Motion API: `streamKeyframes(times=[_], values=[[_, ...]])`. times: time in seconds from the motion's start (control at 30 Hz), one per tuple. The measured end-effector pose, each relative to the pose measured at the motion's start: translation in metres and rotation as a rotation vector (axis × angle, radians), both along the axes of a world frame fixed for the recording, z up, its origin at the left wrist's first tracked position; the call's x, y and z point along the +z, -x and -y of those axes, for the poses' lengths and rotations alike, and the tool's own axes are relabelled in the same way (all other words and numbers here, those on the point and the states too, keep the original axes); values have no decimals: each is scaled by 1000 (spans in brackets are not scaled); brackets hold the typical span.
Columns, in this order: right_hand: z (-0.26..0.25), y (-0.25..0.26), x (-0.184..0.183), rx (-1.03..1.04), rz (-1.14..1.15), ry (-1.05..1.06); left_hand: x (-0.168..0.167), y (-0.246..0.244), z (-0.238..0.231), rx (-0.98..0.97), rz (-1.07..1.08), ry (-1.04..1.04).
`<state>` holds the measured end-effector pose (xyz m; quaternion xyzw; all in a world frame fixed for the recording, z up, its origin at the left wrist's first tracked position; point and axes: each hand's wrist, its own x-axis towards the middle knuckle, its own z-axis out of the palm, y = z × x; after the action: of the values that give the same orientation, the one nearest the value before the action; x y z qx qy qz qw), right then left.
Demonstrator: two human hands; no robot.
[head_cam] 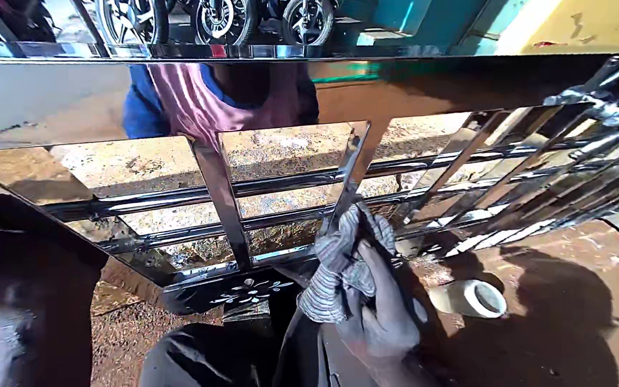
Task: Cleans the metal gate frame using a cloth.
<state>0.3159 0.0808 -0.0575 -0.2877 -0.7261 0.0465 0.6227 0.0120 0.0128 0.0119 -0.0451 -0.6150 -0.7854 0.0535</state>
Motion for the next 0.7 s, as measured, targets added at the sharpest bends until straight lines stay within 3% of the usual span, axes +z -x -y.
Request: streamKeyframes(times=[0.07, 0.13, 0.23, 0.37, 0.47, 0.57, 0.7], values=[[-5, 29, -8, -179, 281, -87, -20, 24, 17, -213, -273, -149], [-9, 56, -8, -272, 406, -65, -13, 29, 16, -298, -405, -231], [-6, 83, 18, -135, 444, 89, -5, 22, 12, -278, -433, -241], [-3, 99, 30, 220, 349, 259, 5, 12, 6, -293, -492, -242], [-8, 87, 3, 325, 172, 208, 16, 2, 1, -364, -565, -276], [5, 65, -10, 436, 73, 291, 17, 1, 3, -401, -548, -257], [24, 54, 13, 584, -170, 308, 15, 7, 2, -434, -574, -311]])
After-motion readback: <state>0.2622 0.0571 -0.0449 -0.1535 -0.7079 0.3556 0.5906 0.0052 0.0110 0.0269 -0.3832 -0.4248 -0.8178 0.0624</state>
